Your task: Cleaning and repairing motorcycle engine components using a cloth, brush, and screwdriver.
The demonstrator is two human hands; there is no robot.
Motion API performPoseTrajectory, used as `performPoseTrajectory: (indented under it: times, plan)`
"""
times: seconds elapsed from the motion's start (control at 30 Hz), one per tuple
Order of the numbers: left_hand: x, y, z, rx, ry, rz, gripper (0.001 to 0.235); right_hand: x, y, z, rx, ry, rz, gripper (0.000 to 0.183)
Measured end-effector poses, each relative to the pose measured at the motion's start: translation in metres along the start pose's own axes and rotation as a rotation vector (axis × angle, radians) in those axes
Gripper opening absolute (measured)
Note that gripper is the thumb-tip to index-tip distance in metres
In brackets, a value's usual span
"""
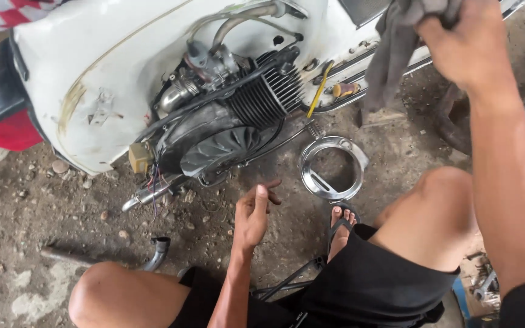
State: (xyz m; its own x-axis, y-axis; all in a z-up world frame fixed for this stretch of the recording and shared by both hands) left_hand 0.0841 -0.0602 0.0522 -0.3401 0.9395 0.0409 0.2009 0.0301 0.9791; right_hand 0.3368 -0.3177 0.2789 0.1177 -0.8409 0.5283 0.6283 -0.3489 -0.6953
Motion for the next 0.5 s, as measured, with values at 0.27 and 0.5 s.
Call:
performPoseTrajectory:
  times: [0.27,0.5]
  plan:
    - [-0.005,-0.007,0.004,0.013,0.023,0.269,0.044,-0.043,0.132,0.035,0.415,0.273,-0.736,0.025]
    - [-0.003,-0.031,0.014,0.113,0.032,0.23,0.049,-0.096,0.221,0.031,-0.08,-0.102,-0.851,0.06]
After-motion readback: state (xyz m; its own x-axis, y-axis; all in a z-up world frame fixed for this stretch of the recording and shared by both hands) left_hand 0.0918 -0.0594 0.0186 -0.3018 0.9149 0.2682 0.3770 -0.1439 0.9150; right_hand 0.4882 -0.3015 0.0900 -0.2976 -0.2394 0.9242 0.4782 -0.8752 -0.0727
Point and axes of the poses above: each hand's wrist, its own z-axis towards the middle knuckle, its own x-axis out of the back of the hand, y = z × x, the point moved 9 cm from there along z, towards the middle knuckle, and after that the axes turned 2 degrees about z, right-handed, at the moved point
